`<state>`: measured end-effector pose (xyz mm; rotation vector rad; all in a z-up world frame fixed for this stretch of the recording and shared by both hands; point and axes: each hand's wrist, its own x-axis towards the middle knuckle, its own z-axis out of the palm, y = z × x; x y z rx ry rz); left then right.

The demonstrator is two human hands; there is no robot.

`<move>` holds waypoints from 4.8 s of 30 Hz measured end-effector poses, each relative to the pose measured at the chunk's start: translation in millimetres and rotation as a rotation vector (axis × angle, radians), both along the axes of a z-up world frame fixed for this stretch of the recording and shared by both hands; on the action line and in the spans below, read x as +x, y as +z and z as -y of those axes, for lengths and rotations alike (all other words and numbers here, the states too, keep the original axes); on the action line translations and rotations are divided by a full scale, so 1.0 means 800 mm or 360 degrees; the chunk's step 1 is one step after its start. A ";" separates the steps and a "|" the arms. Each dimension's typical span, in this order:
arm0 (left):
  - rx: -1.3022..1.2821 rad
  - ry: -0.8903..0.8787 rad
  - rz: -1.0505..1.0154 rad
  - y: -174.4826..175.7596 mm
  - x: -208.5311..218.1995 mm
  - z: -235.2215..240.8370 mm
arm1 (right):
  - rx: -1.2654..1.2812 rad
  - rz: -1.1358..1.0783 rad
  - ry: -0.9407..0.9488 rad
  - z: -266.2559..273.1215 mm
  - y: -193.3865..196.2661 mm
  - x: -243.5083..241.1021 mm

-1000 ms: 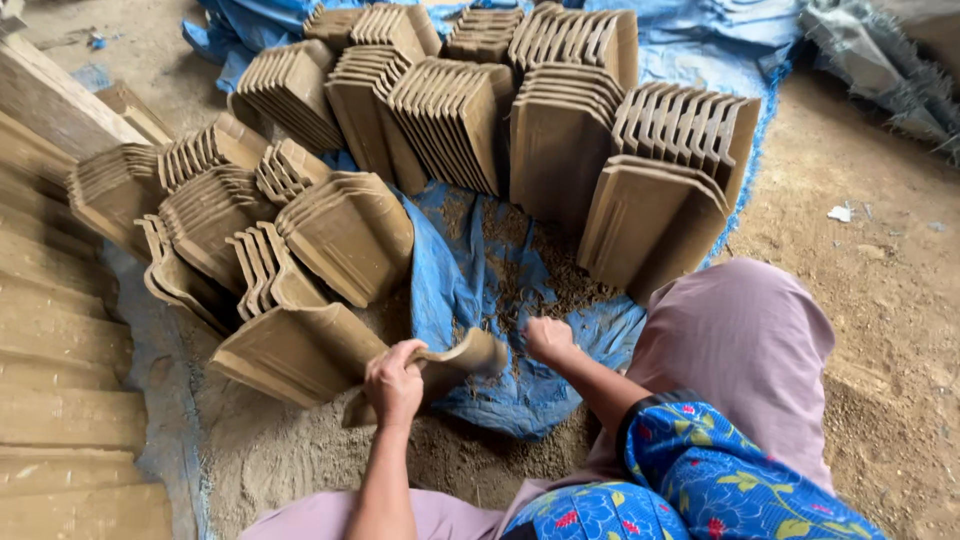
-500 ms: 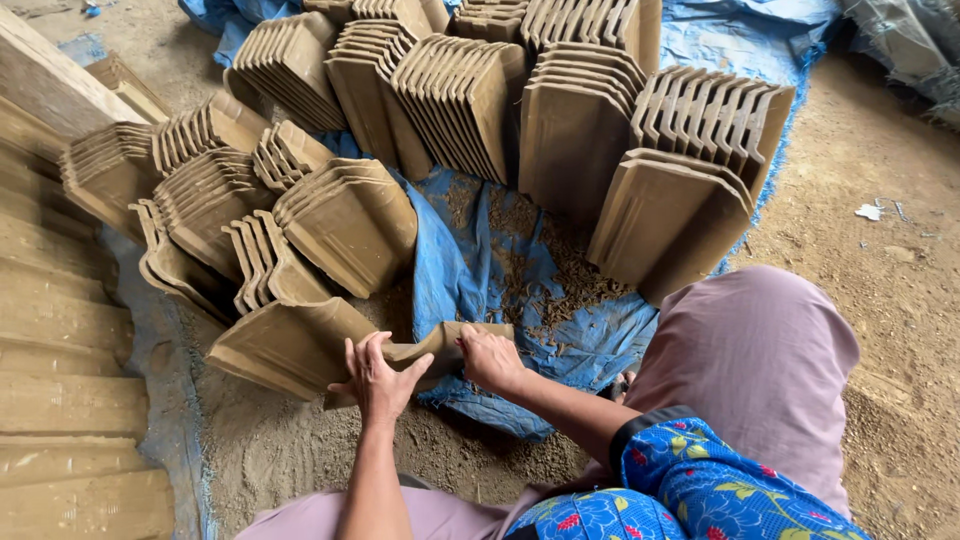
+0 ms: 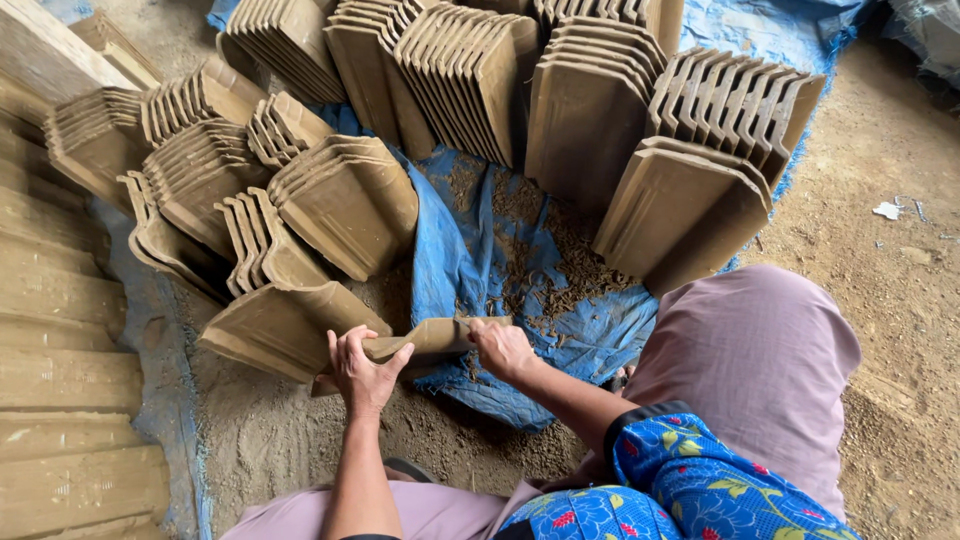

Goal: The person sits on the ground and uses a small tool to scrape and smooth the edges of brown clay tiles. They pick up tiles from a stack, work on them, and place them back into the stack.

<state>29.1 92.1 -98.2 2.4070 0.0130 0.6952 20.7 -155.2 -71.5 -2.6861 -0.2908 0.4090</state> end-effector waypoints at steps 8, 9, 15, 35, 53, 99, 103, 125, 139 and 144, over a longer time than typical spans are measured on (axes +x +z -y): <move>-0.0017 -0.0044 0.0046 -0.004 -0.007 -0.018 | -0.0092 -0.0073 -0.0133 0.025 -0.056 0.009; 0.0004 -0.0031 0.0038 -0.007 0.001 -0.021 | -0.0124 -0.0049 -0.0155 0.026 -0.058 0.017; -0.0025 -0.0177 0.0116 0.028 -0.007 -0.015 | -0.0267 -0.0145 -0.0213 0.058 -0.128 0.026; -0.0051 -0.0283 0.0097 0.030 -0.004 -0.012 | -0.0256 0.0129 -0.0002 -0.030 0.029 0.044; -0.0133 -0.0211 0.0011 0.035 -0.004 -0.018 | -0.0470 -0.0188 -0.0144 0.046 -0.158 0.046; -0.1361 -0.0303 -0.0692 0.088 -0.036 0.101 | 0.1827 -0.0555 -0.0793 0.117 -0.025 0.078; -0.1339 -0.0375 -0.0692 0.058 -0.023 0.095 | 0.2155 -0.0521 -0.0907 0.086 0.112 0.036; -0.0933 -0.0358 -0.0905 0.141 -0.048 0.089 | -0.0068 0.0566 0.0283 -0.018 0.103 -0.019; -0.1006 -0.0113 -0.0695 0.130 -0.052 0.081 | -0.0141 0.0418 0.0258 -0.007 0.065 -0.004; -0.0994 -0.0108 -0.0667 0.114 -0.049 0.073 | -0.0222 0.0358 0.0219 -0.003 0.056 0.001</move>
